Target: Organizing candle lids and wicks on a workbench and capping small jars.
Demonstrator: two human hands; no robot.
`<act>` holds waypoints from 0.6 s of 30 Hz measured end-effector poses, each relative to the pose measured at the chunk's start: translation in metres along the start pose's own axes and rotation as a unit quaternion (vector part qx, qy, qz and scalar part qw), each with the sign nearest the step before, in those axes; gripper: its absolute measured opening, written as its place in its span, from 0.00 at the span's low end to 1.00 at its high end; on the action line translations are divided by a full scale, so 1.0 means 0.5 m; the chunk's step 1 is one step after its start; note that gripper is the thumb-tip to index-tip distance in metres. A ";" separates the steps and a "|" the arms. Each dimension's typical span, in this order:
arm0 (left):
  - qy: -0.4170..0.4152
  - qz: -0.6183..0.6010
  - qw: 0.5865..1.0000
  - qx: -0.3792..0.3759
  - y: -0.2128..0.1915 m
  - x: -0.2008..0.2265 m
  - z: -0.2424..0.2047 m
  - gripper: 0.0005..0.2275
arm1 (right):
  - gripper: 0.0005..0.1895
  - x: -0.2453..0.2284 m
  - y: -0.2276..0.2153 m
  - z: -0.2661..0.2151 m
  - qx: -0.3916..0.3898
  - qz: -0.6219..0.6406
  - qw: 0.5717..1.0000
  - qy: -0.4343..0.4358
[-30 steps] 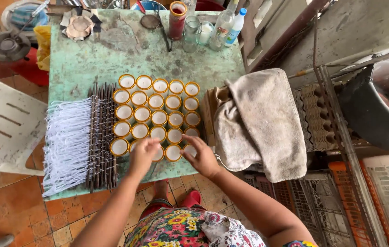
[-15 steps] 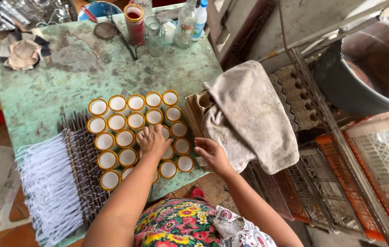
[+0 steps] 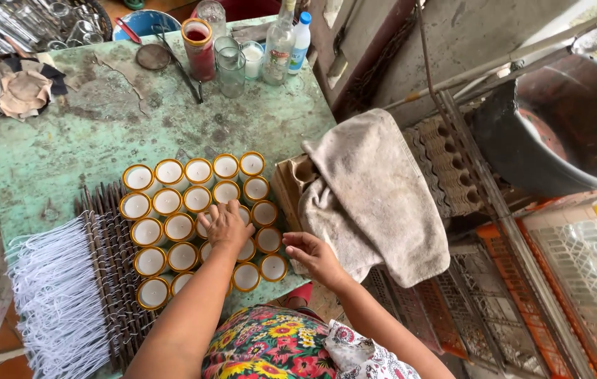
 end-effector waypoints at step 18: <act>0.095 -0.088 0.959 0.254 -0.412 0.197 -0.248 0.32 | 0.59 -0.147 0.077 0.100 0.040 -0.269 0.907 -0.323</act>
Point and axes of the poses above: each hand's wrist, its own z-axis towards the middle knuckle, its own y-axis out of the palm, x = y × z, the point moved 1 cm from there along z, towards the middle knuckle, and after that the axes turned 11 degrees about -z, right-handed, at the moved point
